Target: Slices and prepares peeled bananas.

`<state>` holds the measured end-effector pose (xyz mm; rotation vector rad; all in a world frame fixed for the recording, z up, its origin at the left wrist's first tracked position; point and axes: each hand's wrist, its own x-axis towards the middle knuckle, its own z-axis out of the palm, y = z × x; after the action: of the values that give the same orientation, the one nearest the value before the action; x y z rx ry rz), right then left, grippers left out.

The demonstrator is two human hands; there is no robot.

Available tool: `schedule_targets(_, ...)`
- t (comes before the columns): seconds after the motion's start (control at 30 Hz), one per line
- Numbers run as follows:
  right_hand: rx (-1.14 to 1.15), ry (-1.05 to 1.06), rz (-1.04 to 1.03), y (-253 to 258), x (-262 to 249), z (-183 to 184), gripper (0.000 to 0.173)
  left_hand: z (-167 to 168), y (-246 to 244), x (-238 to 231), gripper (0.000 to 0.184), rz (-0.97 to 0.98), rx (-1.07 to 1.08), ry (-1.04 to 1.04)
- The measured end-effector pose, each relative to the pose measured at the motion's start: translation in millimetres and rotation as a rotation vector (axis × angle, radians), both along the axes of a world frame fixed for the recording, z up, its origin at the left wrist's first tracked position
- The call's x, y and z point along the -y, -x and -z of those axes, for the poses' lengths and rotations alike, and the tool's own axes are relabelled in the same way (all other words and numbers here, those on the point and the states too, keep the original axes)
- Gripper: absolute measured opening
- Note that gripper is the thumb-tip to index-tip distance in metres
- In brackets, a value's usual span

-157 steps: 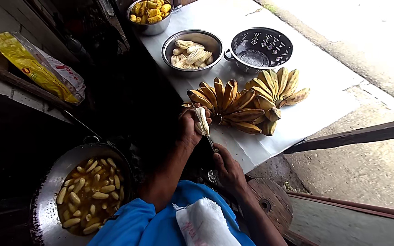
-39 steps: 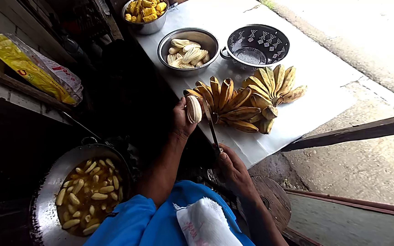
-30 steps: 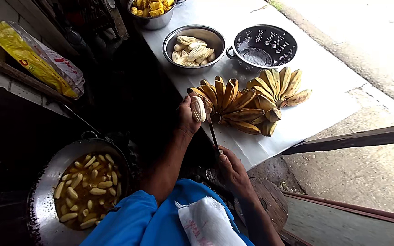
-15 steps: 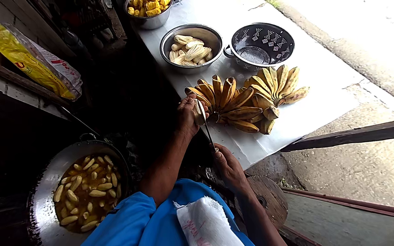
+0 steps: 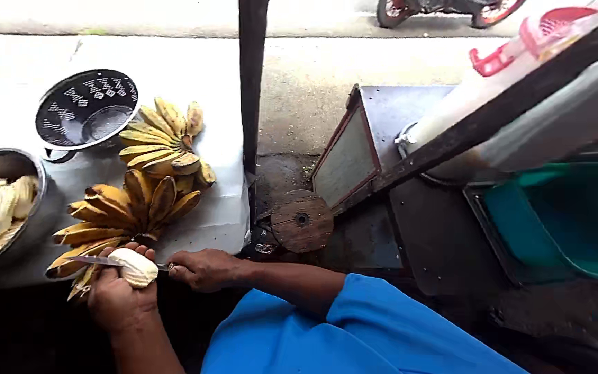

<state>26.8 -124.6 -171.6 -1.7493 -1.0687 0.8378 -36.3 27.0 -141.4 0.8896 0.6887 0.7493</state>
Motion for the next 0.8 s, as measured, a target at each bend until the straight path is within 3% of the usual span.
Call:
schedule_targets(0.37,-0.018,-0.020,0.270,-1,40,2,0.036,12,-43,26,0.042,0.345,0.027,0.070)
schedule_targets(0.6,-0.030,-0.067,0.393,21,76,-8,0.035,23,-63,17,0.049,0.540,0.078,0.287)
schedule_targets(0.7,-0.063,-0.104,0.407,33,90,-15,0.037,20,-62,23,0.039,0.538,0.038,0.161)
schedule_targets(0.8,-0.131,-0.136,0.392,40,101,-28,0.040,3,-63,32,0.032,0.393,-0.001,0.166)
